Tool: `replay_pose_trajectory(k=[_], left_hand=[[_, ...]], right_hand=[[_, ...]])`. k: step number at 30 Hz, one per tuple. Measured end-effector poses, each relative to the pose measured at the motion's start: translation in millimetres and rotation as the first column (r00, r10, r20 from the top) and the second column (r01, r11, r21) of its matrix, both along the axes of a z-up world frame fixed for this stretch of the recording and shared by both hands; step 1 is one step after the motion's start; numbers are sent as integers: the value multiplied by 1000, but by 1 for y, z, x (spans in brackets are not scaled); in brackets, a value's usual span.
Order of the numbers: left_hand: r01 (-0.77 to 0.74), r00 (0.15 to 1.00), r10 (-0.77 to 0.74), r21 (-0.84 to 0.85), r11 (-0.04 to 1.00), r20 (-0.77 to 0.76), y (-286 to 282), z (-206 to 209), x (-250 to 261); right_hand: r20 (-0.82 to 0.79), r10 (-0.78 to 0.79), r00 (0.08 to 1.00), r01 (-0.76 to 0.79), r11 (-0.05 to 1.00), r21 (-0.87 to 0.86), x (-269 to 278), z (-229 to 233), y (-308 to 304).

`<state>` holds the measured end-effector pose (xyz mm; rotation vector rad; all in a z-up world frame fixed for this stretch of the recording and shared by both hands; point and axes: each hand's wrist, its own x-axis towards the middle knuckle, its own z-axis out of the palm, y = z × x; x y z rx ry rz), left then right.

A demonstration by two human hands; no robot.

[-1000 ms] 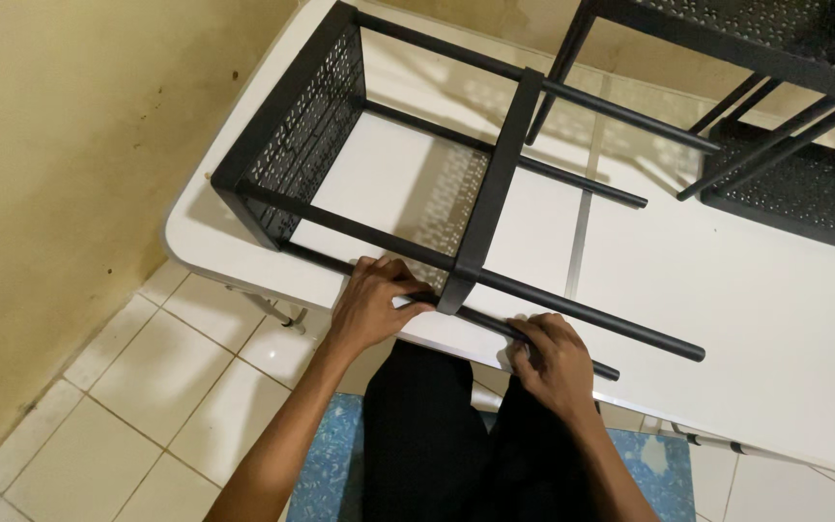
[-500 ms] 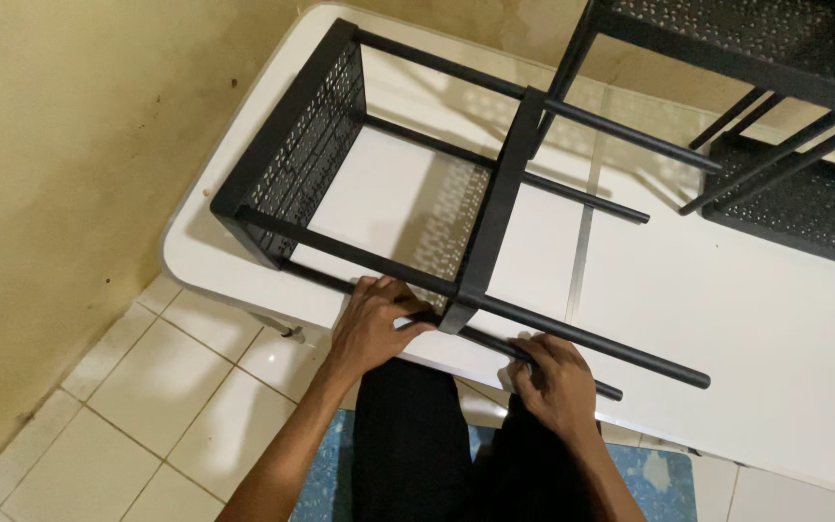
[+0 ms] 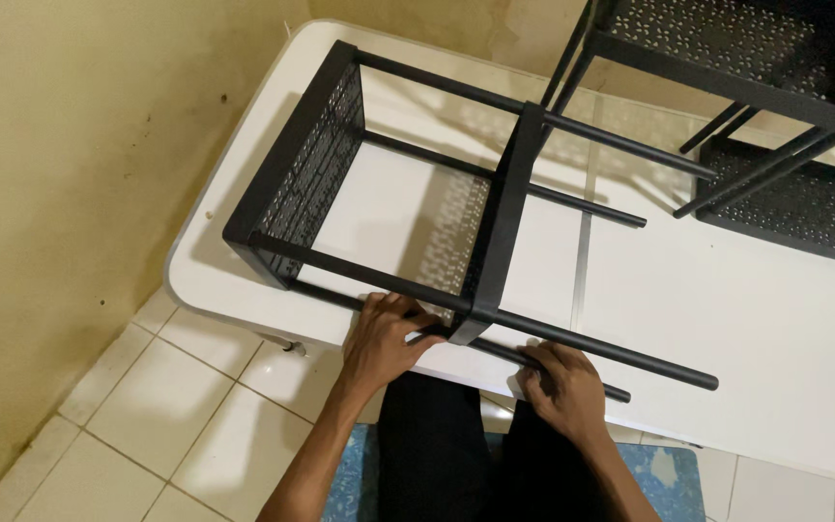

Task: The person assembles a black metal shelving unit on a white table. They insert perforated metal shelves into the frame and attach the vertical support legs, securing the structure by hand.

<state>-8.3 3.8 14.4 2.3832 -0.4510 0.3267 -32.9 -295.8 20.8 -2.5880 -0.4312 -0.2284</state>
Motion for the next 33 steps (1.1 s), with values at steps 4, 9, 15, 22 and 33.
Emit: replay_pose_trajectory(k=[4, 9, 15, 22, 33], left_hand=[[12, 999, -11, 18, 1000, -46, 1, 5, 3], [8, 999, -6, 27, 1000, -48, 0, 6, 1], [17, 999, -17, 13, 1000, -48, 0, 6, 1], [8, 995, -6, 20, 1000, -96, -1, 5, 1], [-24, 998, 25, 29, 999, -64, -3, -3, -5]], right_hand=[[53, 23, 998, -23, 1000, -2, 3, 0, -1], [17, -4, 1000, 4, 1000, 1, 2, -2, -1], [30, 2, 1000, -2, 1000, 2, 0, -2, -2], [47, 26, 999, -27, 1000, 9, -2, 1, -1], [98, 69, 993, -72, 997, 22, -6, 11, 2]])
